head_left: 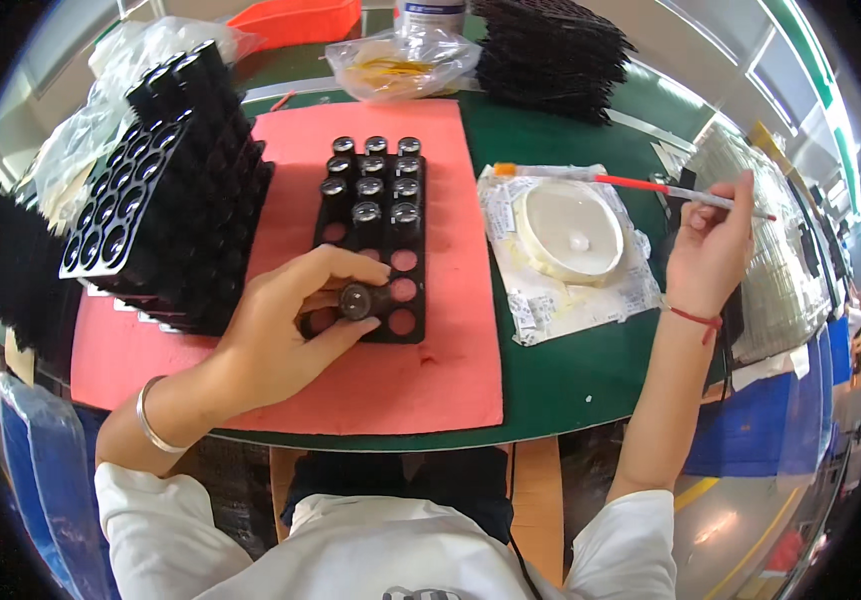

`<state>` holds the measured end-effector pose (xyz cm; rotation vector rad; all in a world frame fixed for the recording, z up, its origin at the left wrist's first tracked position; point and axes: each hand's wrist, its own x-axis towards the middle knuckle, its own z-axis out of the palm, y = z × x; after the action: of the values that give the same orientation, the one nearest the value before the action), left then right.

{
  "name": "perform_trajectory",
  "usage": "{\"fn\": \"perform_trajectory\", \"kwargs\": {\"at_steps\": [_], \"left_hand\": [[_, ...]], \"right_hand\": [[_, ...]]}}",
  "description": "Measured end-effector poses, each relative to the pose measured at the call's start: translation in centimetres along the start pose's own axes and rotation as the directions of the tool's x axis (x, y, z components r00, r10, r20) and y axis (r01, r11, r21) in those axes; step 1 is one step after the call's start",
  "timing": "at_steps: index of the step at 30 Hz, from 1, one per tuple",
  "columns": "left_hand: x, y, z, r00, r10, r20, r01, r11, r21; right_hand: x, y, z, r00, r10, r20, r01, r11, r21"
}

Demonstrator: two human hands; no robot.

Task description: Applying orange sealant to the edges of small black cylindrical components using a brush.

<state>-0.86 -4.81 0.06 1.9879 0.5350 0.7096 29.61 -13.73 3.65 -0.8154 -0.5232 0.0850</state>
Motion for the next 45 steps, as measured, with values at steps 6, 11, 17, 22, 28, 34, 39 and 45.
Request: {"fn": "perform_trajectory", "kwargs": {"at_steps": [6, 11, 17, 22, 28, 34, 39, 45], "left_hand": [[0.8, -0.7, -0.9, 0.967, -0.234, 0.098, 0.253, 0.856, -0.450], [0.9, -1.1, -1.4, 0.949, -0.312, 0.035, 0.289, 0.826, -0.483], [0.6, -0.8, -1.8, 0.954, -0.293, 0.065, 0.285, 0.814, -0.506], [0.6, -0.5, -1.8, 0.958, -0.275, 0.080, 0.274, 0.798, -0.536], [0.5, -0.5, -1.7, 0.961, -0.269, 0.070, 0.263, 0.796, -0.545], [0.5, -0.5, -1.6, 0.966, -0.244, 0.083, 0.250, 0.806, -0.536], [0.5, -0.5, -1.4, 0.968, -0.219, 0.121, 0.247, 0.755, -0.607], [0.3, 0.3, -1.6, 0.972, -0.210, 0.109, 0.233, 0.778, -0.584]], "right_hand": [[-0.9, -0.1, -0.1, 0.938, 0.111, 0.328, -0.183, 0.963, 0.196], [-2.3, 0.0, -0.2, 0.836, 0.109, 0.537, -0.200, 0.973, 0.113], [-3.1, 0.2, 0.6, 0.790, 0.067, 0.610, -0.083, 0.997, -0.002], [-3.0, 0.3, 0.3, 0.741, 0.051, 0.669, -0.041, 0.999, -0.030], [-3.0, 0.4, 0.3, 0.766, 0.054, 0.640, -0.003, 0.997, -0.081], [-3.0, 0.2, 0.6, 0.771, 0.061, 0.634, 0.012, 0.994, -0.110], [-2.8, 0.0, 0.4, 0.768, 0.051, 0.638, 0.011, 0.996, -0.093], [-2.4, 0.2, 0.2, 0.823, 0.022, 0.567, 0.077, 0.986, -0.151]]}}
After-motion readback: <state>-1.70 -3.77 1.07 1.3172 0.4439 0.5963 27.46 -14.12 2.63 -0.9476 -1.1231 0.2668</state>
